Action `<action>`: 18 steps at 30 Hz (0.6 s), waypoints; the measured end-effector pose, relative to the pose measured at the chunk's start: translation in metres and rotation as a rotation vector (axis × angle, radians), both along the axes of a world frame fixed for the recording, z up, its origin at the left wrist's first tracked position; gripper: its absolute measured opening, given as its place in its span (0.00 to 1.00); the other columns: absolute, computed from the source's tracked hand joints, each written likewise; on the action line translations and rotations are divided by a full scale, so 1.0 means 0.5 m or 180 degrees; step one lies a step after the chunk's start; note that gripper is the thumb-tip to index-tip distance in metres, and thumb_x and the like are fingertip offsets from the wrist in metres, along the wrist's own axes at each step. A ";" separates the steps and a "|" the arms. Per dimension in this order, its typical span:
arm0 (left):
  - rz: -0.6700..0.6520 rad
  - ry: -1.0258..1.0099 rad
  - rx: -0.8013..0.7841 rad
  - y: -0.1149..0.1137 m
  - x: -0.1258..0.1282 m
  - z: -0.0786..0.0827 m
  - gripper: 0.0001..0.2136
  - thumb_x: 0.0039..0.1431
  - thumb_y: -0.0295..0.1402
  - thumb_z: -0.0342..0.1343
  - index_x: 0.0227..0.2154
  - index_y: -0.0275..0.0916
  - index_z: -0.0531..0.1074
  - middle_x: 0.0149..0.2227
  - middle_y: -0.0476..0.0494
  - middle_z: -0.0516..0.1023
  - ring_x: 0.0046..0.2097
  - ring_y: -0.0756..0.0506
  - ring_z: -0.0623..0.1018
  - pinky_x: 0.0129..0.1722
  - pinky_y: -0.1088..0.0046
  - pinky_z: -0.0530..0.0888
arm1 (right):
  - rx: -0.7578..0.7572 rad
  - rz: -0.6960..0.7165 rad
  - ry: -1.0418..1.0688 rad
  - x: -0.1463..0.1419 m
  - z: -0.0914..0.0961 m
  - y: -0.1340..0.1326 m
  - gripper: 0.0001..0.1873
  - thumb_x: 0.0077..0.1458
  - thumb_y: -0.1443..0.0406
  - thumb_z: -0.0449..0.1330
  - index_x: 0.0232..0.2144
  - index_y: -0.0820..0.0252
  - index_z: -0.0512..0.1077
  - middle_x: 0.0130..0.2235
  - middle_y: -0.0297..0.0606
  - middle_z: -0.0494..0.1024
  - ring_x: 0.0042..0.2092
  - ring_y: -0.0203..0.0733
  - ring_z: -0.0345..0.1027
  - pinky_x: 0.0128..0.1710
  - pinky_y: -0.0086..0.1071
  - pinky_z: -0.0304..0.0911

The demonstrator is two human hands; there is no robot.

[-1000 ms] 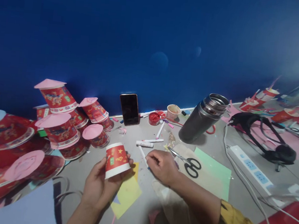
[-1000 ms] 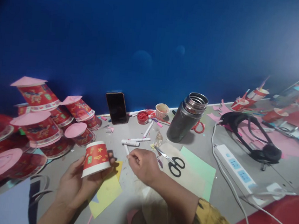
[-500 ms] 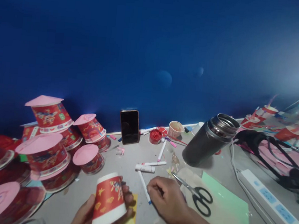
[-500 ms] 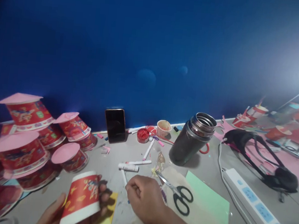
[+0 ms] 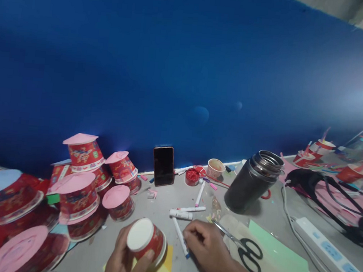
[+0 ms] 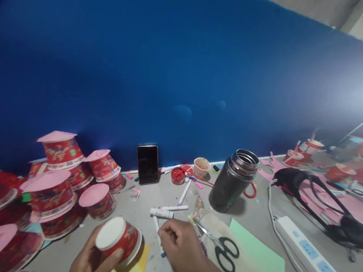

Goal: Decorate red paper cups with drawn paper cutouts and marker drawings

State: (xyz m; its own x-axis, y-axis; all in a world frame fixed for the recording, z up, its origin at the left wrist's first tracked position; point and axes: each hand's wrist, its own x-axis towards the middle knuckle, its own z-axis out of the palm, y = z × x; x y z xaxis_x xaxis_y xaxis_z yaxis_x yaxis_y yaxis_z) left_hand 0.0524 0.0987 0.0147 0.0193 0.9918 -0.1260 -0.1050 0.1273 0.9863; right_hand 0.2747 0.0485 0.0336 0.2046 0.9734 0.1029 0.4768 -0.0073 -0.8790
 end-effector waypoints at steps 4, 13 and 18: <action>0.0070 0.0965 0.0794 0.010 0.007 0.009 0.24 0.51 0.47 0.68 0.49 0.43 0.75 0.53 0.37 0.77 0.57 0.30 0.77 0.59 0.49 0.73 | 0.0083 -0.0120 0.0067 0.027 0.073 0.074 0.10 0.57 0.62 0.59 0.28 0.58 0.78 0.26 0.33 0.77 0.30 0.38 0.68 0.32 0.30 0.59; 0.0665 0.1634 0.2211 -0.009 0.007 0.033 0.27 0.63 0.43 0.59 0.63 0.45 0.65 0.61 0.31 0.70 0.66 0.27 0.68 0.67 0.38 0.63 | 0.0622 -0.0765 0.0992 0.059 0.130 0.398 0.10 0.55 0.58 0.61 0.35 0.57 0.76 0.38 0.40 0.83 0.42 0.44 0.76 0.41 0.34 0.69; 0.0871 0.1769 0.2560 -0.007 -0.010 0.045 0.22 0.66 0.40 0.58 0.60 0.44 0.67 0.58 0.33 0.72 0.61 0.31 0.73 0.61 0.44 0.71 | 0.0582 -0.0621 0.1265 0.039 0.111 0.450 0.21 0.60 0.48 0.56 0.32 0.60 0.73 0.31 0.41 0.80 0.33 0.41 0.74 0.31 0.30 0.67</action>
